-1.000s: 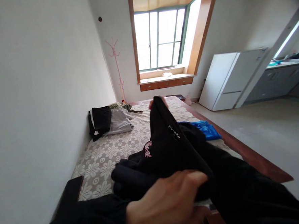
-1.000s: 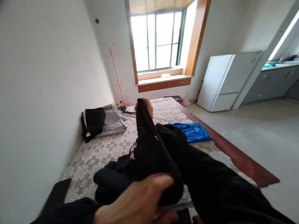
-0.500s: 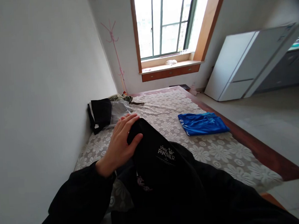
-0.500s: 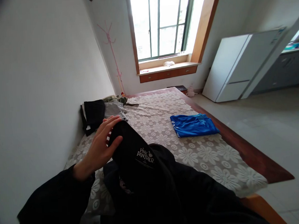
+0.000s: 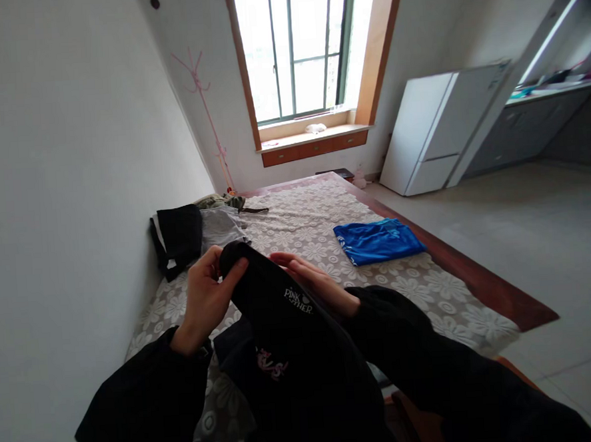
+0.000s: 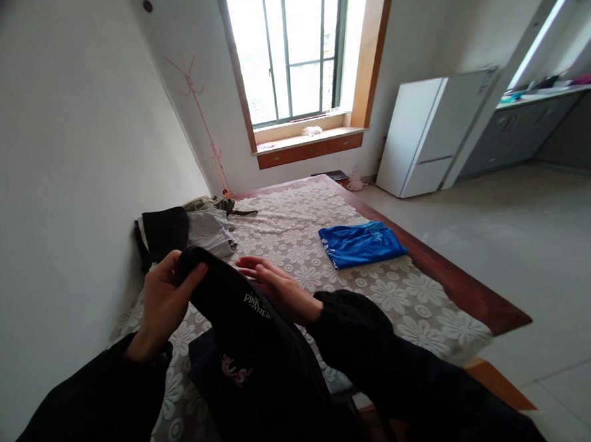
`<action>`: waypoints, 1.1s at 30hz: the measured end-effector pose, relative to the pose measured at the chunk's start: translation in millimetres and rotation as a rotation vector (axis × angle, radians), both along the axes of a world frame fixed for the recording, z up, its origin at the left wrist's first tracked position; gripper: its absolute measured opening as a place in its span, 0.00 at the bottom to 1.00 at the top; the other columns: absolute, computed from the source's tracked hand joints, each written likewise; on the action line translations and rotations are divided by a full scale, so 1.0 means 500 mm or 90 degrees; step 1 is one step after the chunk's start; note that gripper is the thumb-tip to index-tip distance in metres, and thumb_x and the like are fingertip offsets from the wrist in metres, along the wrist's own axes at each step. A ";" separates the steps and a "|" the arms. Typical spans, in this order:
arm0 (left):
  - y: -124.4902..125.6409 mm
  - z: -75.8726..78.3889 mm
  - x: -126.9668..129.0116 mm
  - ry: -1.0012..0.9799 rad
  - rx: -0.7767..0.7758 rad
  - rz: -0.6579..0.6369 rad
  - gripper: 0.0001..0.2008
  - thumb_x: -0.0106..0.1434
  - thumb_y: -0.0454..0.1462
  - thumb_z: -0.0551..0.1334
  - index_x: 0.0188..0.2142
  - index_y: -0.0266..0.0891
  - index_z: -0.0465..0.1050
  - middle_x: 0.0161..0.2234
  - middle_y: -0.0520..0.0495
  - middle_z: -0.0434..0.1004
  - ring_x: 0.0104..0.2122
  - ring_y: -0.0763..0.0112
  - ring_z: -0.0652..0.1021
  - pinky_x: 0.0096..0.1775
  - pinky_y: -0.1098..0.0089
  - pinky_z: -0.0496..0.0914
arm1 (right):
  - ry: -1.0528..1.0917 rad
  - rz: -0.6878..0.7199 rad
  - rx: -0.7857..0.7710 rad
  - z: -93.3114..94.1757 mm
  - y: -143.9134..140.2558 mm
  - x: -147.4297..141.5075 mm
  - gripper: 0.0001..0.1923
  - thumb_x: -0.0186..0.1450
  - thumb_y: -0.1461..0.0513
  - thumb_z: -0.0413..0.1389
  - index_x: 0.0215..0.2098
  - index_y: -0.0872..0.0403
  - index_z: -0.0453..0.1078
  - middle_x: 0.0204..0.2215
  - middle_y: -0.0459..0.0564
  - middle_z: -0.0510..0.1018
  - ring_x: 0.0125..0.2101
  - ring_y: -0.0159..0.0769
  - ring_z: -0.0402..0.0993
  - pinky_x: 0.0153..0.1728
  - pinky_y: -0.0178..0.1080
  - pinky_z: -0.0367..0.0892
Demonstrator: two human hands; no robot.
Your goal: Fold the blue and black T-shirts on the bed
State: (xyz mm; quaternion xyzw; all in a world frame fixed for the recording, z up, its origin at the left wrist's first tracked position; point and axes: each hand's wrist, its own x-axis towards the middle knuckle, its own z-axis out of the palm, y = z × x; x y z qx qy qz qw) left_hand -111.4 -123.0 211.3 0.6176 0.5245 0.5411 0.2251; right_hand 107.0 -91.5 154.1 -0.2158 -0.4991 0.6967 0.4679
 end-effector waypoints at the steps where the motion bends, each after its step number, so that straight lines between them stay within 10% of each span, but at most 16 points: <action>1: 0.002 0.002 0.000 -0.019 -0.015 0.004 0.14 0.59 0.44 0.69 0.28 0.41 0.67 0.22 0.56 0.65 0.23 0.74 0.67 0.25 0.75 0.63 | -0.004 -0.027 0.013 -0.015 -0.019 0.023 0.22 0.69 0.44 0.55 0.53 0.48 0.74 0.51 0.52 0.78 0.53 0.44 0.74 0.56 0.49 0.69; 5: 0.020 0.000 0.007 -0.064 -0.037 -0.003 0.15 0.58 0.45 0.70 0.29 0.40 0.67 0.22 0.56 0.68 0.21 0.76 0.67 0.21 0.77 0.60 | -0.077 -0.210 0.120 -0.082 -0.159 0.105 0.38 0.59 0.33 0.56 0.60 0.42 0.69 0.51 0.55 0.77 0.52 0.54 0.74 0.51 0.54 0.71; 9: 0.036 -0.004 0.019 -0.084 -0.040 -0.004 0.15 0.57 0.46 0.70 0.29 0.41 0.67 0.22 0.56 0.69 0.21 0.75 0.69 0.21 0.76 0.62 | -0.330 -0.354 0.085 -0.116 -0.265 0.117 0.44 0.49 0.46 0.73 0.62 0.37 0.67 0.58 0.51 0.75 0.53 0.57 0.73 0.53 0.54 0.71; 13: 0.025 0.005 0.020 -0.054 -0.031 0.013 0.17 0.56 0.46 0.71 0.26 0.41 0.65 0.21 0.57 0.64 0.21 0.76 0.65 0.21 0.77 0.59 | -0.282 -0.361 -0.040 -0.090 -0.219 0.123 0.11 0.59 0.52 0.66 0.38 0.46 0.80 0.29 0.47 0.81 0.32 0.46 0.77 0.34 0.45 0.74; 20: -0.023 -0.007 -0.009 -0.056 -0.092 0.048 0.22 0.53 0.49 0.73 0.26 0.42 0.63 0.21 0.58 0.61 0.21 0.75 0.65 0.21 0.75 0.59 | -0.102 -0.319 -0.175 -0.019 -0.125 0.169 0.20 0.57 0.45 0.68 0.37 0.50 0.80 0.30 0.50 0.84 0.32 0.43 0.81 0.31 0.40 0.75; 33: -0.052 -0.043 -0.018 0.089 -0.015 0.172 0.22 0.51 0.49 0.75 0.31 0.44 0.64 0.27 0.56 0.67 0.26 0.70 0.68 0.25 0.71 0.63 | -0.155 -0.369 -0.056 -0.055 -0.096 0.174 0.18 0.62 0.45 0.64 0.41 0.47 0.80 0.34 0.49 0.84 0.36 0.47 0.81 0.34 0.42 0.76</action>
